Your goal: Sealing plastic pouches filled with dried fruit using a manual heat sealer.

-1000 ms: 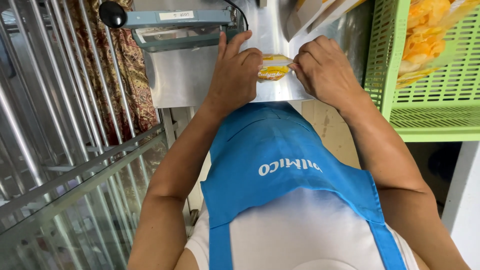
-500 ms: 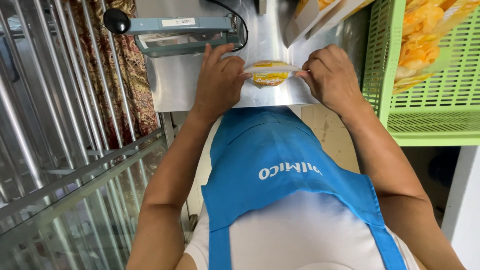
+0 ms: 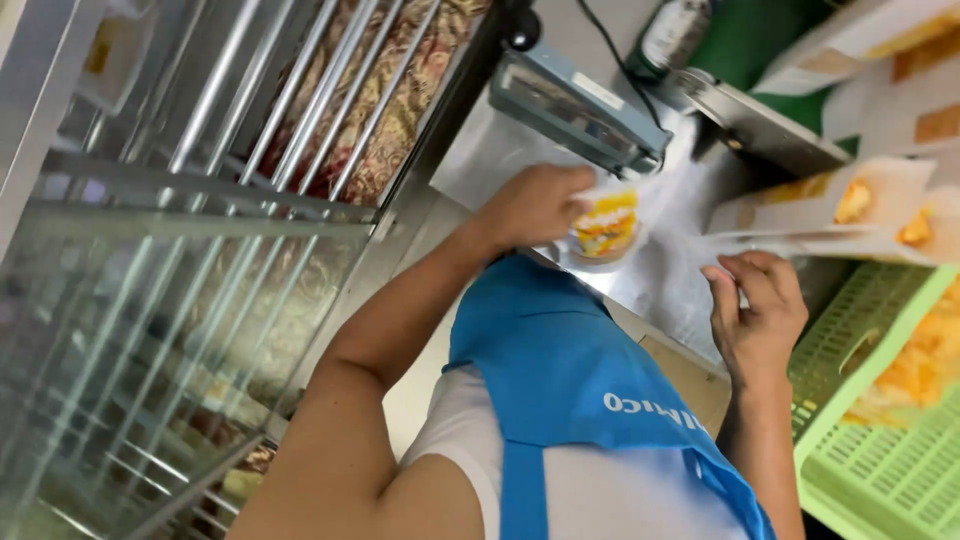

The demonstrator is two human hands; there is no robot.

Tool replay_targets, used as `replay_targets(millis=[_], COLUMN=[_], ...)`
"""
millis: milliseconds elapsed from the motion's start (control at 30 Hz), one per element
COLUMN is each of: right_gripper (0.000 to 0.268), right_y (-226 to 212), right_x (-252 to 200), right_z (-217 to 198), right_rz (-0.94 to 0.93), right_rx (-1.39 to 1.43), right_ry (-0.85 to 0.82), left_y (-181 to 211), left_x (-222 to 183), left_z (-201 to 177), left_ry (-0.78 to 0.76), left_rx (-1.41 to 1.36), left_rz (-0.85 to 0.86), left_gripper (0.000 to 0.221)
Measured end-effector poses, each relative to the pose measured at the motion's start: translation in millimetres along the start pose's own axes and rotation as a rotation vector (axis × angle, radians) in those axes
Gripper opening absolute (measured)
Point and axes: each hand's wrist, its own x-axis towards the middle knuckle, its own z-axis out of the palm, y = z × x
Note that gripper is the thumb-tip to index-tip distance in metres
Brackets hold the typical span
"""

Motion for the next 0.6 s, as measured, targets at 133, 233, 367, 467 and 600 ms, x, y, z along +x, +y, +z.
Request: replay_targets(millis=[133,233,367,467,600], right_gripper=[0.011,0.016,0.021,0.019,0.023], right_y=[5,2,-11,-20,-30], right_x=[-11,-16,-8,2,14], right_z=[6,13,24,36,50], right_rz=[0.162,0.256,0.264,0.267,0.252], right_rx=[0.047,0.053,0.104,0.173,0.159], right_ry=[-0.109,-0.262,-0.39,-0.466,-0.493], left_y=[-21,-97,-114,-139,-219], left_x=[-60,-99,-129,-123,-91], left_z=[-77,-91,-132,-150,-175], left_ry=[0.227,0.867,1.201,1.305,1.487], left_rx=[-0.562,-0.929,-1.25,-1.454,-1.465], left_rz=[-0.428,-0.417,-0.246,-0.085,0.108], left_gripper=[0.025,0.025,0.034,0.039,0.023])
